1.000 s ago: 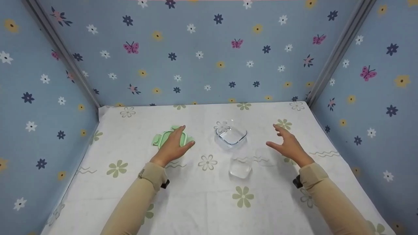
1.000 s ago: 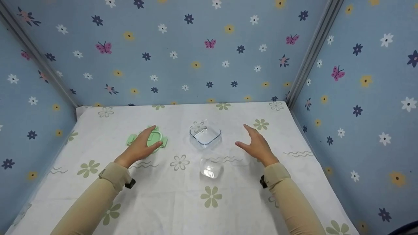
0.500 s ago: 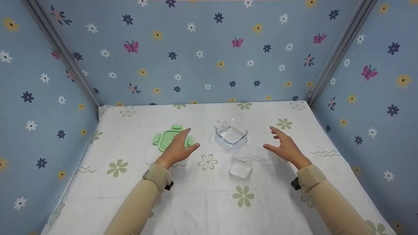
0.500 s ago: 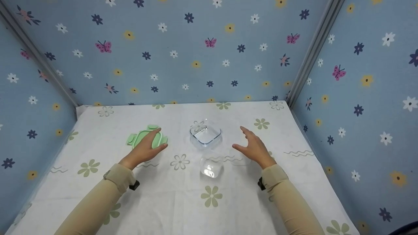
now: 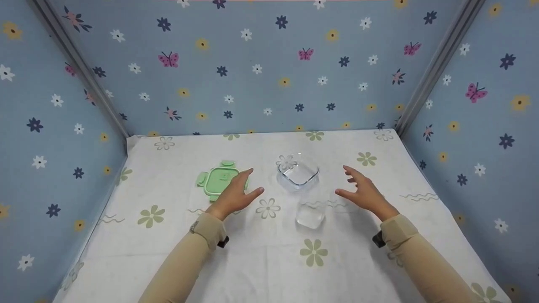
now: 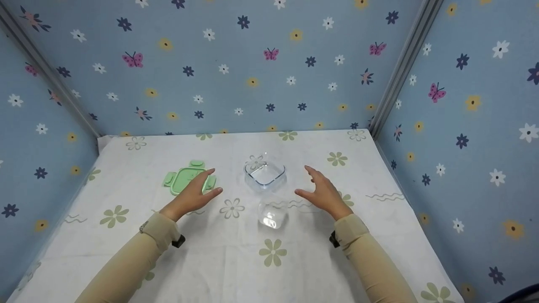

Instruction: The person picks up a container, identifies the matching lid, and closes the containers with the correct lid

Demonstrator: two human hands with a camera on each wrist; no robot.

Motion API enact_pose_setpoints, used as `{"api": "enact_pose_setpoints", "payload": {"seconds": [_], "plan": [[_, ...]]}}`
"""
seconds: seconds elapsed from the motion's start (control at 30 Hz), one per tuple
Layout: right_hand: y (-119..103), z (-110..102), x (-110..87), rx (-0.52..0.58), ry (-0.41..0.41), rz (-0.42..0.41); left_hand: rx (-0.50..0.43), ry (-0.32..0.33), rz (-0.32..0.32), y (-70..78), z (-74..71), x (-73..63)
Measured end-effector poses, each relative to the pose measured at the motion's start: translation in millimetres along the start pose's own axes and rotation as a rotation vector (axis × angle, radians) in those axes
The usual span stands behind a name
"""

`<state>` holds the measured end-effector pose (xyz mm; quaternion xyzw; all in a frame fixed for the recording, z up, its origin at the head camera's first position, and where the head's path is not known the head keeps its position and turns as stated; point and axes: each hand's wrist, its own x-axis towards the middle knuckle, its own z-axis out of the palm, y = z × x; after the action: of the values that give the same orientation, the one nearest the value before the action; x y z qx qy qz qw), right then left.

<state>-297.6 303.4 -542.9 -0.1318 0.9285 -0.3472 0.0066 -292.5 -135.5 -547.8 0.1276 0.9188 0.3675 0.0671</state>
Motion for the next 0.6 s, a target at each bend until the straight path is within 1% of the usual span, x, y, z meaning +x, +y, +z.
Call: {"api": "enact_pose_setpoints", "payload": {"seconds": [0.3,0.43,0.6], "plan": [[-3.7,5.8,-2.2,-0.004,-0.002,-0.041,-0.01,-0.015,-0.011,5.2,7.5,-0.2],[-8.1,6.8,-2.9,0.01,-0.01,-0.044,-0.023,-0.017,-0.013,7.2,11.1,0.3],[-12.5,7.3,-2.6,0.029,-0.018,-0.038,-0.042,-0.015,0.001,11.4,14.4,1.4]]}}
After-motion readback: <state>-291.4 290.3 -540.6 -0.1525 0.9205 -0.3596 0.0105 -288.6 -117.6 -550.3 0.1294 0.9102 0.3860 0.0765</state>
